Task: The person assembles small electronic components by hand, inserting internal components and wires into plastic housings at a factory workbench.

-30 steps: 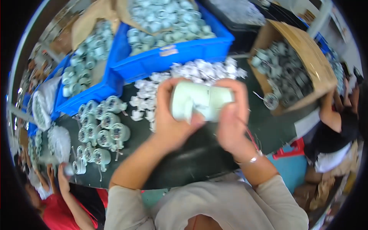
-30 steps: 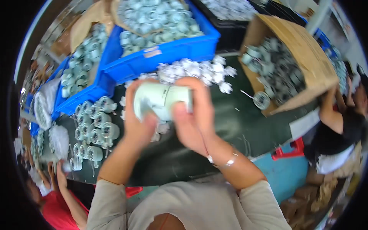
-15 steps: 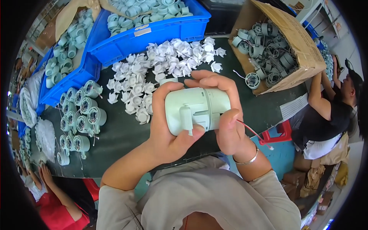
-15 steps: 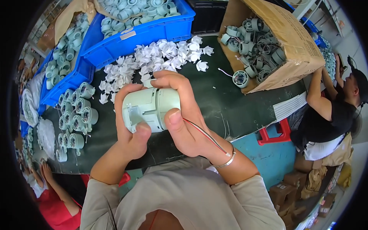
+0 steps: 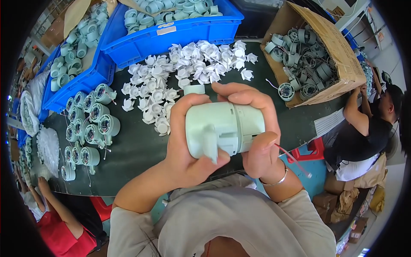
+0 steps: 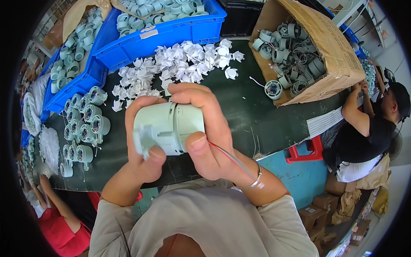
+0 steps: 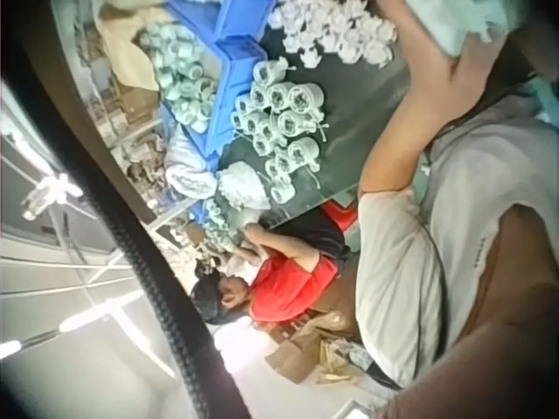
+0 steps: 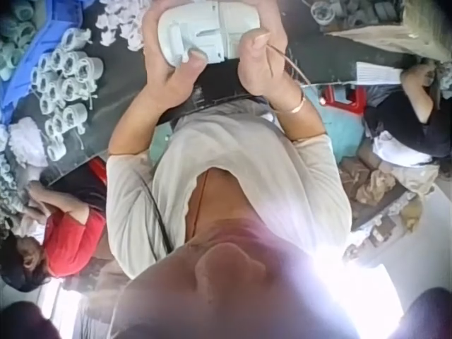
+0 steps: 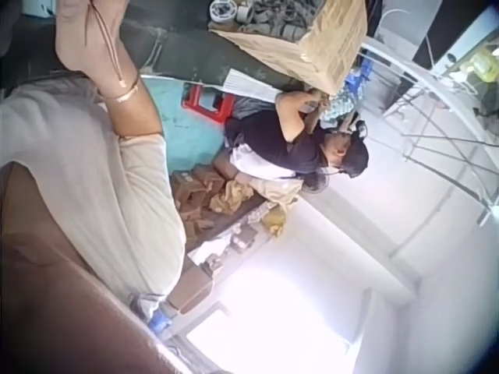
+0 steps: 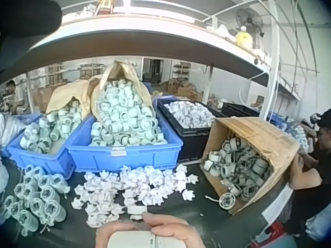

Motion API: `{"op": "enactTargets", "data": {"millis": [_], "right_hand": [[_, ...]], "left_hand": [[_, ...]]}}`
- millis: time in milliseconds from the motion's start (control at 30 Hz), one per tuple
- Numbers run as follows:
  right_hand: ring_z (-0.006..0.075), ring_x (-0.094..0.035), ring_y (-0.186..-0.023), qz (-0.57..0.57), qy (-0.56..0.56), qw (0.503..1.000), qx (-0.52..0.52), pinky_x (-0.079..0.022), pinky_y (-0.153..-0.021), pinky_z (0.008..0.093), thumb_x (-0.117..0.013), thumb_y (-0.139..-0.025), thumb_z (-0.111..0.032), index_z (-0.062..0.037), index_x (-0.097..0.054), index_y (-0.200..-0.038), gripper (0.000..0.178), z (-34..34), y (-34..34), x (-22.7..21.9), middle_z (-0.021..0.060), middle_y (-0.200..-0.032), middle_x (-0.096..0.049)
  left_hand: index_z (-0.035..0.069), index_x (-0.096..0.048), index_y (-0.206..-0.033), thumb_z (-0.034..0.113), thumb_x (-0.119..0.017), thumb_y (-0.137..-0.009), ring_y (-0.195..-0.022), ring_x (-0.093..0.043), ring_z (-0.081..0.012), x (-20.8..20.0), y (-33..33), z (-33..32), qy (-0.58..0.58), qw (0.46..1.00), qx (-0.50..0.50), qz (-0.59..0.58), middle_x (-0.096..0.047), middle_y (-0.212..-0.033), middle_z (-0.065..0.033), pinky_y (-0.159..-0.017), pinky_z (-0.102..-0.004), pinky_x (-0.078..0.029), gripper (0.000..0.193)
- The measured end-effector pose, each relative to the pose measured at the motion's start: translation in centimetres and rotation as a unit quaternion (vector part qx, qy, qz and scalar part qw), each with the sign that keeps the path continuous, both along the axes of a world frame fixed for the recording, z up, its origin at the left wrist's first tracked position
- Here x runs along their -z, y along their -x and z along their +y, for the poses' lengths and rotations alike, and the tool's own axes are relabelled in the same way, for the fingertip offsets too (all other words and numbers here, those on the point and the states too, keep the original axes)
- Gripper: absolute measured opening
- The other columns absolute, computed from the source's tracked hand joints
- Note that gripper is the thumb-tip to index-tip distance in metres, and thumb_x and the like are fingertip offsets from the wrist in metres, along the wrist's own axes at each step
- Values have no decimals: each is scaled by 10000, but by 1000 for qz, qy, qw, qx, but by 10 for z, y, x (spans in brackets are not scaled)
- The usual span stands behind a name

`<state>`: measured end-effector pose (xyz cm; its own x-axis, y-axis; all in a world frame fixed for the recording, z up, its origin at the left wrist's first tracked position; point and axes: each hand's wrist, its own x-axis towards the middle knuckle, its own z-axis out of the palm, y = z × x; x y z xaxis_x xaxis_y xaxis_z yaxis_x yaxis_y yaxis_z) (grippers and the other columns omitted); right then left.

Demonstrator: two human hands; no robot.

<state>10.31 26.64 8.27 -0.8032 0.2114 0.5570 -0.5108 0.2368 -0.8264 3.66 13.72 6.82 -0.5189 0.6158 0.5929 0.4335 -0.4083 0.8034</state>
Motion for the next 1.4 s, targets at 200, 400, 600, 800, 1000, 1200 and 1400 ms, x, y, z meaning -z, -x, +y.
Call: {"op": "enactTargets", "data": {"millis": [200,400,600,800,1000,1200,1400], "right_hand": [[354,-470,-1049,-23,96,994,47,-381,-882,406,-280,-795,-631,-29,-379,-1063,666,7,-5,-10,179,-1065,-474],[357,-475,-1037,-21,132,990,43,-385,-880,400,-282,-791,-638,-46,-383,-1062,659,4,-8,-15,174,-1053,-471],[355,-504,-985,30,170,984,46,-422,-837,388,-281,-800,-630,-38,-403,-1045,652,9,-9,-8,183,-1019,-485],[342,-529,-934,72,167,976,121,-421,-811,418,-279,-829,-587,-25,-398,-1051,616,54,-37,8,194,-999,-503],[335,-540,-901,96,247,956,122,-432,-807,421,-244,-869,-525,-12,-411,-1052,569,71,-56,17,178,-983,-511],[316,-555,-873,64,215,961,159,-448,-772,392,-282,-874,-497,1,-406,-1053,544,76,-78,29,192,-971,-512],[281,-560,-863,31,243,956,163,-452,-768,370,-320,-875,-472,26,-406,-1043,533,70,-74,37,185,-953,-520]], "left_hand": [[26,-252,-1235,506,-584,-732,-980,-488,-167,2,9,-4,-49,924,119,-360,-465,-1093,-83,-790,-315,-425,770],[62,-235,-1262,651,-383,-758,-659,-520,-217,21,19,-1,-117,822,296,-473,-444,-1086,-185,-467,-295,-404,789],[-4,-305,-1205,604,-562,-677,-814,-559,-239,11,36,-20,-119,835,332,-422,-492,-1067,-163,-605,-339,-476,845],[20,-327,-1215,497,-586,-727,-1029,-489,-243,-14,21,-35,-57,951,-302,-42,-454,-1121,-112,-867,-376,-418,730],[157,-434,-1214,268,-729,-567,-822,-504,-315,54,12,13,365,833,-193,368,-463,-1027,-169,-695,-385,-430,719],[-38,-408,-1203,187,-729,-547,-908,-486,-311,-5,38,23,122,862,-318,375,-491,-1031,-187,-760,-357,-420,764],[-2,-343,-1206,339,-692,-665,-965,-490,-188,21,11,16,47,983,-132,-122,-481,-1061,-123,-812,-306,-408,728]]}}
